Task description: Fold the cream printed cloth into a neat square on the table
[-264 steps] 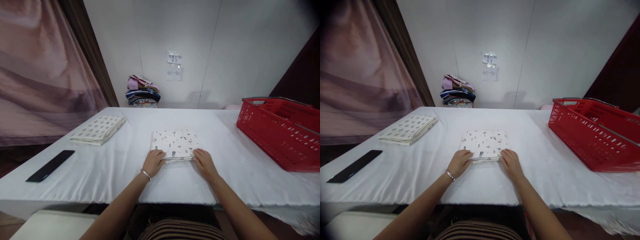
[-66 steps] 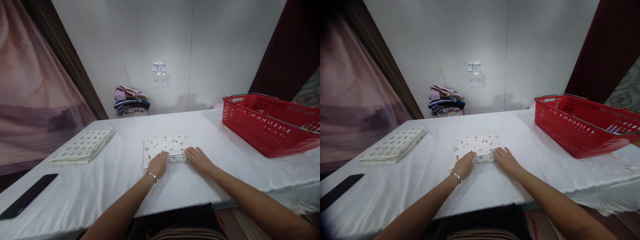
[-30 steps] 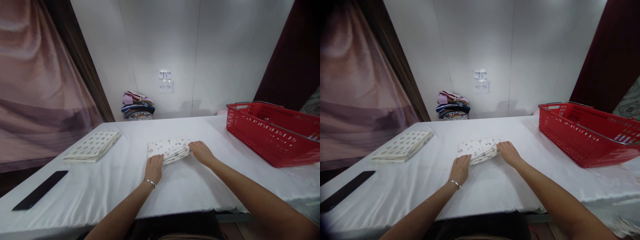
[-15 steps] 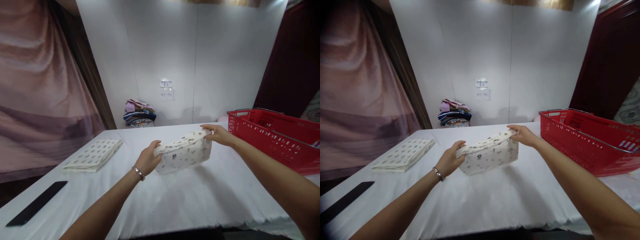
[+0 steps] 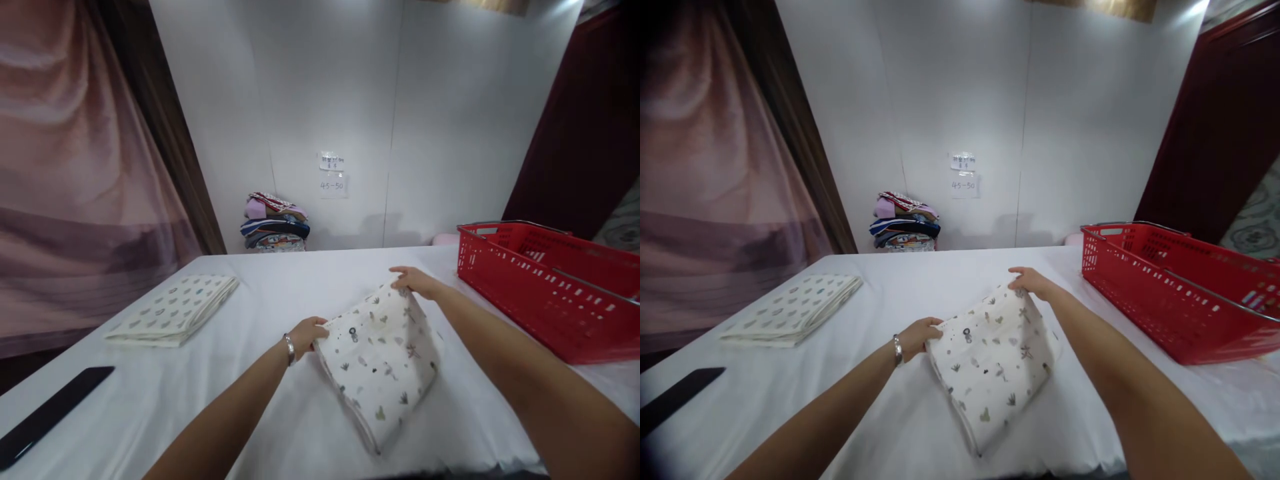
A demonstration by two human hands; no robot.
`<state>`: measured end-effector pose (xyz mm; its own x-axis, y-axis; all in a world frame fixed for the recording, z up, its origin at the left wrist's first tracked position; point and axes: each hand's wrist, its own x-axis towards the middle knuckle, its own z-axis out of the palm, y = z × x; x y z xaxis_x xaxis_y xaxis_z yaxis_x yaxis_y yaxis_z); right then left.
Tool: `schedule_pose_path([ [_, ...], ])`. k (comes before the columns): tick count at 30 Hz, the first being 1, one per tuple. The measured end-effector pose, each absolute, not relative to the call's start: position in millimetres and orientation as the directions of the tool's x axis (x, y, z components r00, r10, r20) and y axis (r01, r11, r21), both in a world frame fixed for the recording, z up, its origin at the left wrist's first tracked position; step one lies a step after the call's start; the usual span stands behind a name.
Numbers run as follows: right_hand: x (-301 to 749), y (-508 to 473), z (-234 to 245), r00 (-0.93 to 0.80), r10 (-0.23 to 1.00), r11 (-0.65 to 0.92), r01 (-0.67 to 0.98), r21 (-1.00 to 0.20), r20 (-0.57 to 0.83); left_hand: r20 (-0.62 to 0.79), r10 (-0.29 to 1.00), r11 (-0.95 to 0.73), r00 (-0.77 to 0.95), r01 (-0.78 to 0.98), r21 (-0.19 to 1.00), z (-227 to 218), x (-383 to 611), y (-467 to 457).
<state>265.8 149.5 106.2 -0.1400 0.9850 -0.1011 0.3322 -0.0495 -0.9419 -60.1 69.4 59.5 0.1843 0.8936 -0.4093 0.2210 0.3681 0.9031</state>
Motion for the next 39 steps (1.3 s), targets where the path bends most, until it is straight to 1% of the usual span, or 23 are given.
schedule_pose_path([
  [2, 254, 160, 81, -0.117, 0.980, -0.116, 0.325, -0.939, -0.161, -0.439, 0.887, 0.399, 0.143, 0.241, 0.885, 40, -64, 77],
  [5, 245, 174, 64, -0.121, 0.974, -0.148, 0.294, -0.944, -0.190, -0.427, 0.892, 0.376, 0.150, 0.283, 0.883, 28, -71, 86],
  [8, 242, 189, 60, -0.169, 0.959, -0.191, 0.216, -0.957, -0.229, -0.354, 0.923, 0.290, 0.149, 0.335, 0.897, 26, -79, 95],
  [10, 239, 199, 53, -0.179, 0.951, -0.217, 0.197, -0.956, -0.252, -0.274, 0.953, 0.201, 0.126, 0.412, 0.889, 23, -84, 101],
  [11, 237, 204, 48, -0.163, 0.954, -0.212, 0.234, -0.949, -0.253, -0.230, 0.966, 0.153, 0.115, 0.463, 0.873, 20, -85, 103],
  [13, 232, 212, 34, -0.105, 0.968, -0.177, 0.366, -0.914, -0.230, -0.152, 0.983, 0.070, 0.103, 0.552, 0.831, 14, -87, 104],
  [15, 227, 216, 18, -0.043, 0.983, -0.137, 0.488, -0.862, -0.180, -0.084, 0.993, 0.018, 0.083, 0.592, 0.805, 7, -87, 101],
  [20, 220, 212, -12, 0.029, 0.999, -0.046, 0.606, -0.794, -0.036, 0.038, 0.999, -0.046, 0.027, 0.632, 0.773, -2, -83, 89],
  [23, 220, 208, -20, -0.011, 0.994, 0.082, 0.739, -0.669, 0.109, 0.077, 0.997, -0.073, 0.023, 0.658, 0.750, -3, -83, 86],
  [25, 220, 208, -23, -0.051, 0.985, 0.137, 0.809, -0.571, 0.165, 0.089, 0.996, -0.082, 0.023, 0.664, 0.744, -4, -83, 87],
  [30, 216, 205, -14, -0.090, 0.981, 0.157, 0.891, -0.426, 0.174, 0.101, 0.994, -0.102, 0.041, 0.676, 0.730, -8, -83, 87],
  [33, 202, 189, 1, -0.151, 0.948, 0.235, 0.925, -0.297, 0.279, 0.107, 0.993, -0.116, 0.056, 0.677, 0.727, -9, -82, 86],
  [35, 187, 171, 8, -0.243, 0.900, 0.341, 0.909, -0.239, 0.361, 0.104, 0.993, -0.116, 0.059, 0.678, 0.726, -10, -82, 86],
  [37, 171, 155, 7, -0.344, 0.867, 0.433, 0.878, -0.202, 0.361, 0.096, 0.993, -0.113, 0.064, 0.679, 0.725, -11, -82, 87],
  [39, 159, 144, -1, -0.423, 0.861, 0.480, 0.859, -0.178, 0.282, 0.093, 0.993, -0.116, 0.070, 0.676, 0.728, -11, -82, 88],
])
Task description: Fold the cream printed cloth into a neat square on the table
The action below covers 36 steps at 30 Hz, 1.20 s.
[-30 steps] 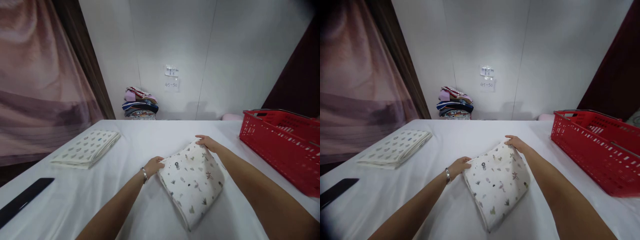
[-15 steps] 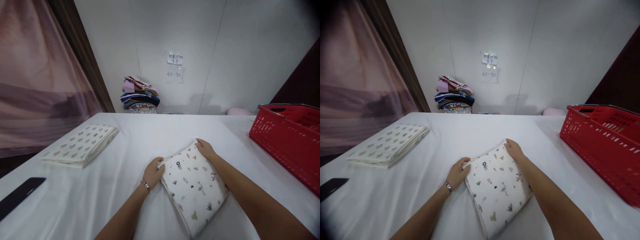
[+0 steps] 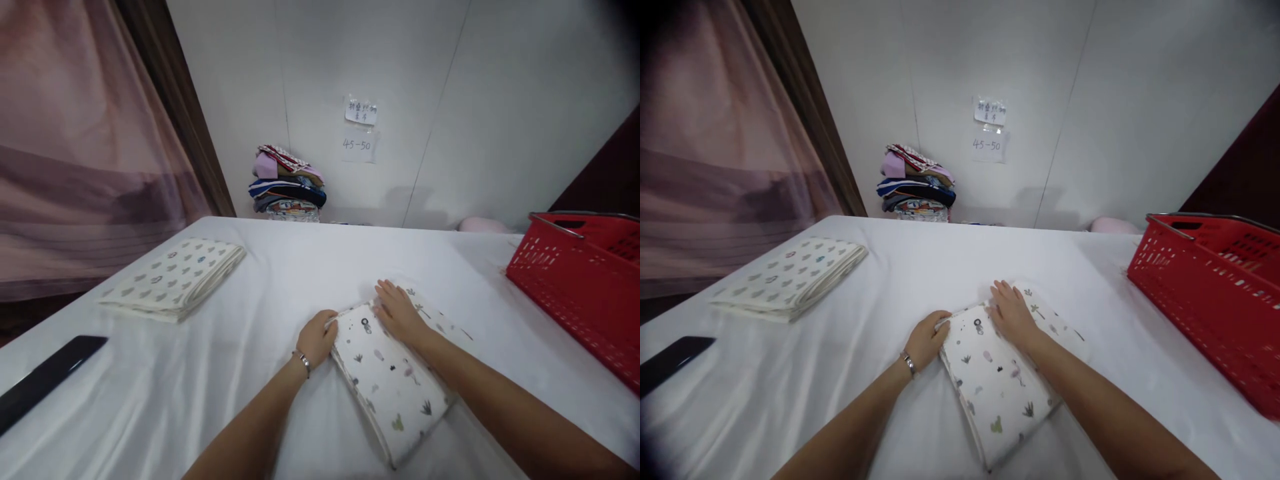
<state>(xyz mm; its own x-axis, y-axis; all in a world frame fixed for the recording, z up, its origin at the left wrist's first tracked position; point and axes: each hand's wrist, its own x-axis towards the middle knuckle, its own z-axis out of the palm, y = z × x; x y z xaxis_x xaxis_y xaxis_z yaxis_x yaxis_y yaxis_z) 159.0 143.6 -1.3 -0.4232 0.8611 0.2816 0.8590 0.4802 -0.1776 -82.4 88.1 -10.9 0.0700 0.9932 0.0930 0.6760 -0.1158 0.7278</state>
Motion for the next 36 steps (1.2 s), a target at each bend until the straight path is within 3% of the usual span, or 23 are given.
schedule_pose_path([
  [3, 151, 141, -16, -0.419, 0.888, 0.449, 0.879, -0.162, 0.189, 0.099, 0.992, -0.126, 0.078, 0.656, 0.744, -10, -83, 90],
  [11, 154, 146, -21, -0.403, 0.904, 0.421, 0.896, -0.138, 0.142, 0.100, 0.991, -0.131, 0.085, 0.585, 0.801, -6, -86, 94],
  [21, 153, 145, -21, -0.391, 0.912, 0.407, 0.902, -0.148, 0.124, 0.087, 0.992, -0.027, -0.097, 0.503, 0.864, 4, -114, 93],
  [26, 153, 144, -19, -0.390, 0.912, 0.406, 0.901, -0.154, 0.125, 0.142, 0.989, -0.106, -0.026, 0.539, 0.836, 7, -111, 89],
  [36, 154, 143, -19, -0.383, 0.912, 0.404, 0.900, -0.165, 0.146, 0.077, 0.996, -0.087, 0.043, 0.644, 0.760, 1, -100, 86],
])
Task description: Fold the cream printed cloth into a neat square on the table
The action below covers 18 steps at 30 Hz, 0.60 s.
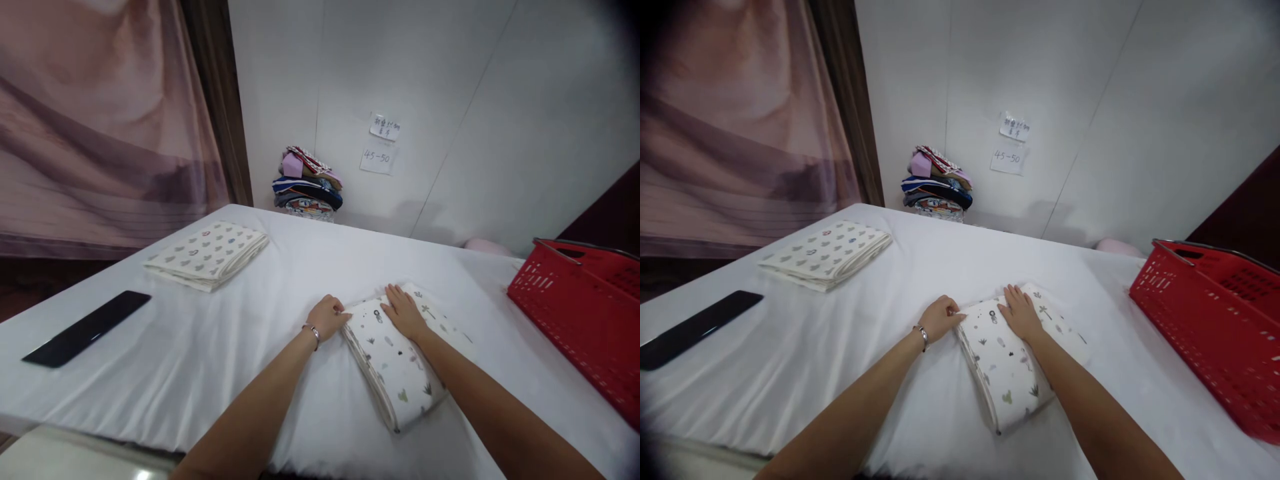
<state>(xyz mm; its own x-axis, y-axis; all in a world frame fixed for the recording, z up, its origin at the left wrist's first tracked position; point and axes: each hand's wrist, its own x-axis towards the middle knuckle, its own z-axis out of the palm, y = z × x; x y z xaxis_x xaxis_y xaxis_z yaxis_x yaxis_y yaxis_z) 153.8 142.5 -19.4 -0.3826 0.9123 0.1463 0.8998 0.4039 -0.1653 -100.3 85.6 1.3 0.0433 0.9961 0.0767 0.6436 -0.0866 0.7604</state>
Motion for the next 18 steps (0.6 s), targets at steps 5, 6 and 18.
schedule_pose_path([
  [5, 153, 141, -18, -0.381, 0.914, 0.401, 0.901, -0.165, 0.136, 0.097, 0.995, -0.060, -0.028, 0.612, 0.789, 0, -99, 89],
  [6, 153, 141, -18, -0.382, 0.915, 0.400, 0.902, -0.164, 0.133, 0.068, 0.996, -0.024, -0.051, 0.602, 0.798, -1, -99, 91],
  [18, 140, 131, -5, -0.327, 0.940, 0.339, 0.922, -0.186, 0.092, -0.027, 0.998, 0.054, -0.055, 0.586, 0.808, -9, -103, 96],
])
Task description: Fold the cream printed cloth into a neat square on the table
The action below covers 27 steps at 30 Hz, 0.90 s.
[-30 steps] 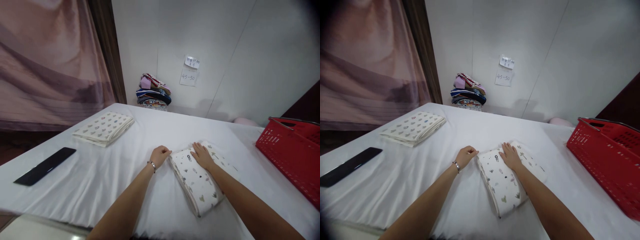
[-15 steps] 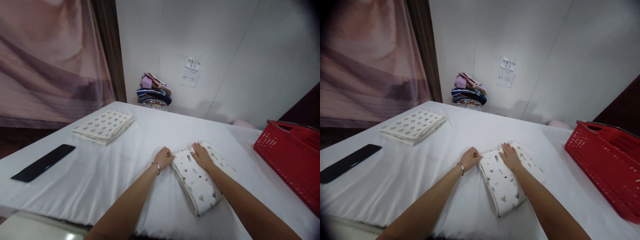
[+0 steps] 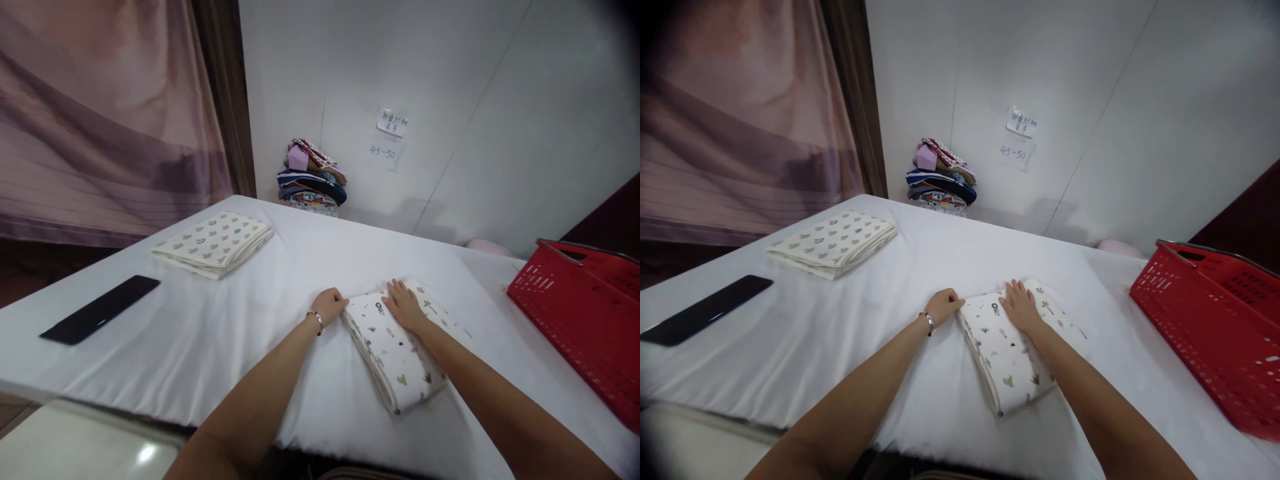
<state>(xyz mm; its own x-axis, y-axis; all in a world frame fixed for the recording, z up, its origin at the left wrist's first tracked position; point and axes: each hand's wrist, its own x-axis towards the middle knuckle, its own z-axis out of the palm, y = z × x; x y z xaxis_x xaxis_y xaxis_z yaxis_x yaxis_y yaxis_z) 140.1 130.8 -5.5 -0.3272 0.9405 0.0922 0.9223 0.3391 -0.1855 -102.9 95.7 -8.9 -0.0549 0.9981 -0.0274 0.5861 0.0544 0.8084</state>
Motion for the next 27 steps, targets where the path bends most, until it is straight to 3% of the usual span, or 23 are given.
schedule_pose_path([
  [3, 118, 103, 0, -0.405, 0.907, 0.421, 0.885, -0.197, 0.119, -0.010, 0.999, 0.038, -0.051, 0.591, 0.806, -10, -102, 96],
  [7, 95, 69, -1, -0.550, 0.834, 0.549, 0.815, -0.187, 0.050, -0.004, 0.998, 0.037, -0.056, 0.603, 0.797, -11, -102, 97],
  [18, 93, 67, -3, -0.541, 0.840, 0.539, 0.821, -0.187, 0.043, 0.070, 0.996, -0.029, -0.053, 0.554, 0.832, -15, -104, 95],
  [22, 93, 66, -4, -0.546, 0.836, 0.544, 0.818, -0.187, 0.046, -0.125, 0.986, 0.155, -0.114, 0.320, 0.935, -10, -106, 98],
  [27, 93, 67, -4, -0.536, 0.842, 0.536, 0.823, -0.187, 0.053, -0.290, 0.940, 0.318, -0.177, 0.154, 0.936, -2, -109, 84],
])
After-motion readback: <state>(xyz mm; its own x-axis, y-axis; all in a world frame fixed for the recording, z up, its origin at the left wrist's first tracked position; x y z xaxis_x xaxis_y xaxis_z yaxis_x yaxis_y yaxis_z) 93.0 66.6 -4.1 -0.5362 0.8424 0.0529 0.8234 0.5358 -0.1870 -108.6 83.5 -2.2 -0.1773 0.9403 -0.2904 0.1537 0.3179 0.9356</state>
